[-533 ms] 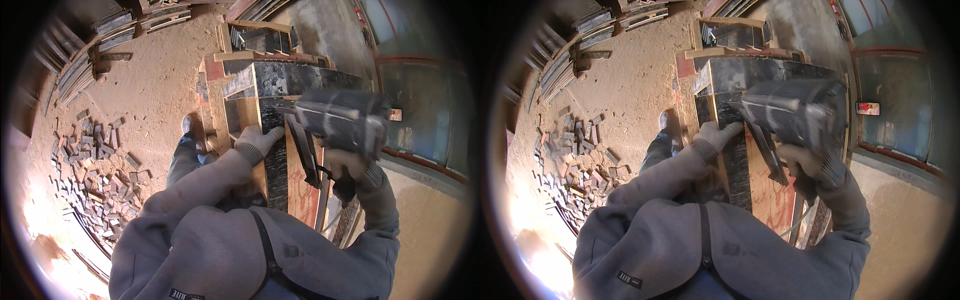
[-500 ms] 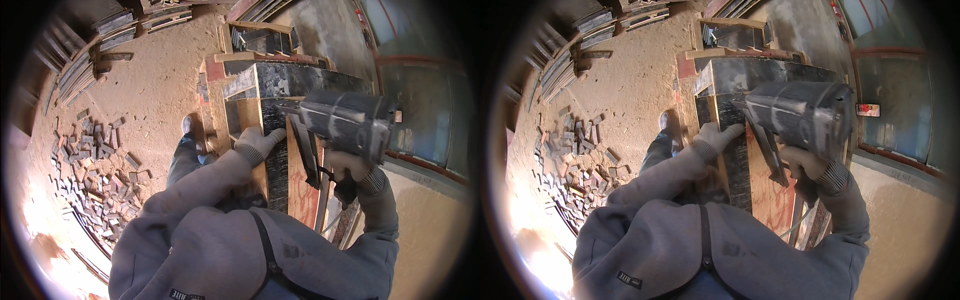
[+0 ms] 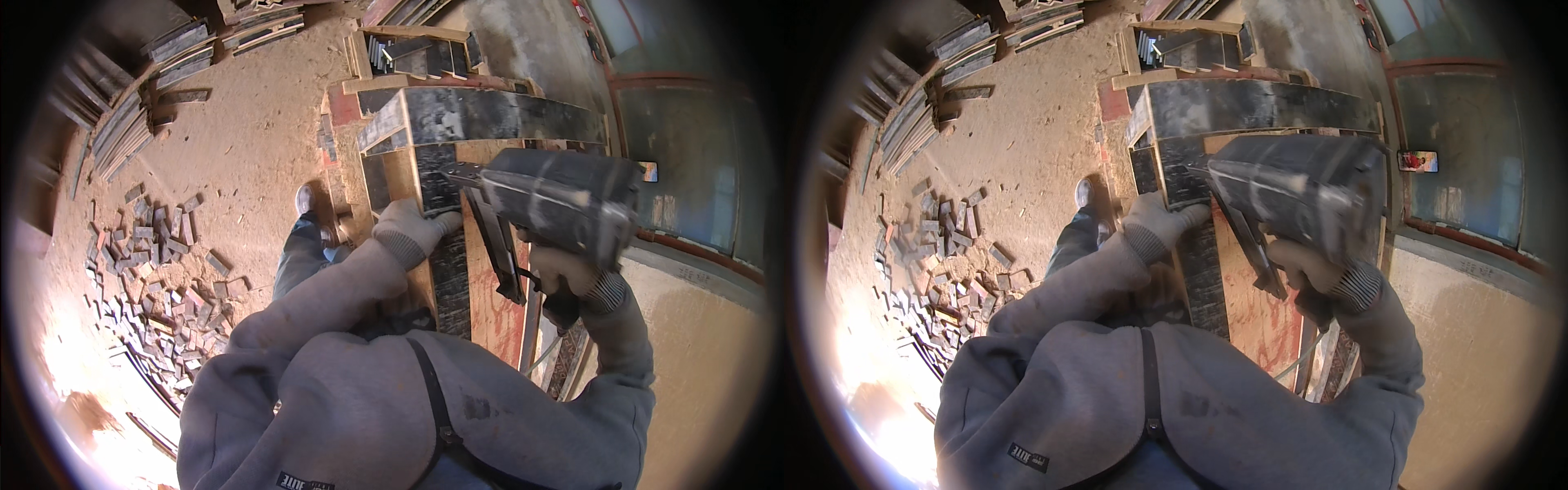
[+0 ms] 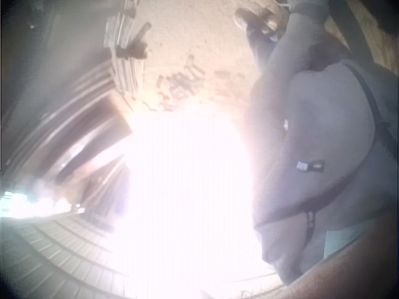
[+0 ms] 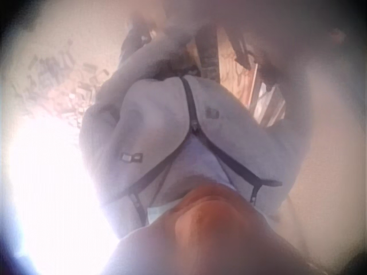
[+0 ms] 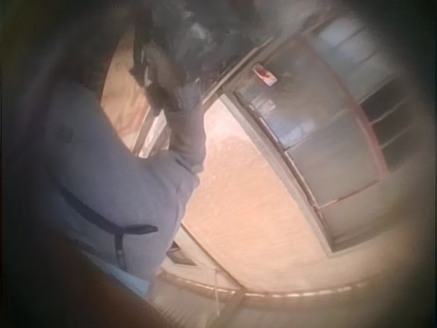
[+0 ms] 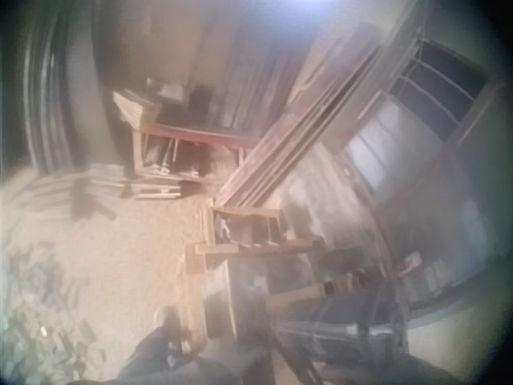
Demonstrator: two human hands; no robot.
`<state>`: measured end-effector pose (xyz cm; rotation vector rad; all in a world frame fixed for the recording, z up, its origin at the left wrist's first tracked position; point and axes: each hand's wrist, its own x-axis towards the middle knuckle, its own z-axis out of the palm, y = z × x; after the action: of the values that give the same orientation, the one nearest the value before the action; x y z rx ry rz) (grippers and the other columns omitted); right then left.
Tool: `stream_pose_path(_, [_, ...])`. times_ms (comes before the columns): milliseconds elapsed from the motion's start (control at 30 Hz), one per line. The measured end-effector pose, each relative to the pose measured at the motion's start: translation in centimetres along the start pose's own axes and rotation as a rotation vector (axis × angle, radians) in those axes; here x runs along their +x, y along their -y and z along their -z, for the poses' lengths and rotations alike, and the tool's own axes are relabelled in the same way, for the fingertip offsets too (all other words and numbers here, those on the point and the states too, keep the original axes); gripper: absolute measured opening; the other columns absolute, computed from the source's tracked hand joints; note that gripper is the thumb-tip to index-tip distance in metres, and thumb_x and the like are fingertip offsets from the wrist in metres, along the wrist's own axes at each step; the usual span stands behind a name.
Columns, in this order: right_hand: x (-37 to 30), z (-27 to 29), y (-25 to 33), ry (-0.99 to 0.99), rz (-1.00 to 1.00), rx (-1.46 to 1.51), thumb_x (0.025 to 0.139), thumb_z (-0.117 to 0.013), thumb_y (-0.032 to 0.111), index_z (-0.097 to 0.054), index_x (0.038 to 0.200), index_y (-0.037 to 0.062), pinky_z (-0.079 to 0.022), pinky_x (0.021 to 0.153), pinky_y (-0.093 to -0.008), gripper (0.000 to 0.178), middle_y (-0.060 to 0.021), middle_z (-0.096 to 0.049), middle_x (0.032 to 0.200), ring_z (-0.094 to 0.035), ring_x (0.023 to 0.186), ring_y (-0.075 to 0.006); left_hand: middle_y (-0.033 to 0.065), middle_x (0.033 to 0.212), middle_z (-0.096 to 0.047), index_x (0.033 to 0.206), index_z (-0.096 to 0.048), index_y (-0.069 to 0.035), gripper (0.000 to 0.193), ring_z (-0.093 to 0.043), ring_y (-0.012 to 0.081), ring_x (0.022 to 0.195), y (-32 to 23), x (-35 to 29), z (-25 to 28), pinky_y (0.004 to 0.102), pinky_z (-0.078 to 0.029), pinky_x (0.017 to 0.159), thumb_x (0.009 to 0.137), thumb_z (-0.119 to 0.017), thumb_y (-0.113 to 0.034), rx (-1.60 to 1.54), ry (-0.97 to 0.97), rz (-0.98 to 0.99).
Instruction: The person assembles a wooden frame by positioning wooden pieces and securing them with a nail gun and hammer. They repeatedly align and fasten joints, occasionally tapping pieces into place.
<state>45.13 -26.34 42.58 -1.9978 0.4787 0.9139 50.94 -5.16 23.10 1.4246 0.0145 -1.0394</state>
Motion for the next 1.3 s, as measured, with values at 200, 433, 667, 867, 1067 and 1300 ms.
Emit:
stream_pose_path(200, [-0.9, -1.1, 0.0, 0.112, -0.057, 0.074, 0.099, -0.054, 0.016, -0.066, 0.081, 0.0042, -0.038, 0.05, -0.0255, 0.025, 0.0001, -0.052, 0.061, -0.047, 0.054, -0.0057, 0.0106, 0.108, -0.077, 0.12, -0.07, 0.0, 0.038, -0.072, 0.0188, 0.099, 0.2, -1.0, 0.3, 0.0319, -0.055, 0.091, 0.088, -0.079, -0.018, 0.0, 0.045, -0.042])
stream_pose_path(433, [-2.1, -1.7, -0.7, 0.117, -0.191, 0.168, 0.101, -0.053, 0.018, -0.066, 0.077, 0.0062, -0.038, 0.05, -0.0259, 0.03, -0.0007, -0.054, 0.06, -0.048, 0.053, -0.0076, 0.0114, 0.108, -0.077, 0.119, -0.071, -0.003, 0.042, -0.073, 0.0203, 0.1, -0.4, -1.9, 0.7, 0.0326, -0.055, 0.093, 0.083, -0.081, -0.021, 0.249, -0.019, 0.003])
stream_pose_path(667, [-3.4, -2.5, -0.6, 0.172, -0.118, 0.149, 0.099, -0.055, 0.022, -0.064, 0.08, 0.0007, -0.045, 0.054, -0.028, 0.029, -0.0043, -0.056, 0.06, -0.056, 0.056, -0.0108, 0.0109, 0.105, -0.077, 0.115, -0.073, -0.003, 0.04, -0.073, 0.0186, 0.098, -0.9, -2.6, 0.5, 0.0318, -0.055, 0.091, 0.082, -0.082, -0.023, 0.318, -0.083, 0.03])
stream_pose_path(867, [-4.9, -2.3, -2.3, -0.059, -0.155, 0.214, 0.097, -0.06, 0.019, -0.067, 0.082, 0.005, -0.045, 0.051, -0.0284, 0.022, -0.003, -0.057, 0.06, -0.056, 0.054, -0.0109, 0.0128, 0.102, -0.078, 0.113, -0.073, -0.002, 0.049, -0.074, 0.0213, 0.097, -1.6, -3.2, 0.6, 0.0333, -0.056, 0.089, 0.08, -0.085, -0.036, 0.251, -0.067, 0.047])
stream_pose_path(1067, [-5.0, 0.4, -3.0, -0.356, 0.004, 0.41, 0.093, -0.061, 0.009, -0.061, 0.071, -0.0003, -0.048, 0.052, -0.0304, 0.024, -0.0076, -0.061, 0.057, -0.06, 0.05, -0.0167, 0.0128, 0.089, -0.075, 0.105, -0.074, 0.0, 0.045, -0.072, 0.0234, 0.086, -3.7, -3.3, 4.6, 0.0345, -0.055, 0.082, 0.089, -0.076, -0.042, 0.527, -0.037, -0.074])
stream_pose_path(1300, [0.5, 3.4, -0.9, -0.487, -0.096, 0.743, 0.092, -0.064, 0.013, -0.061, 0.061, 0.005, -0.047, 0.049, -0.0287, 0.032, -0.0066, -0.06, 0.053, -0.056, 0.045, -0.0163, 0.0105, 0.086, -0.073, 0.1, -0.07, 0.001, 0.039, -0.067, 0.0156, 0.073, -10.5, 10.6, 14.4, 0.0304, -0.054, 0.071, 0.105, -0.058, -0.036, 0.001, -0.324, -0.411])
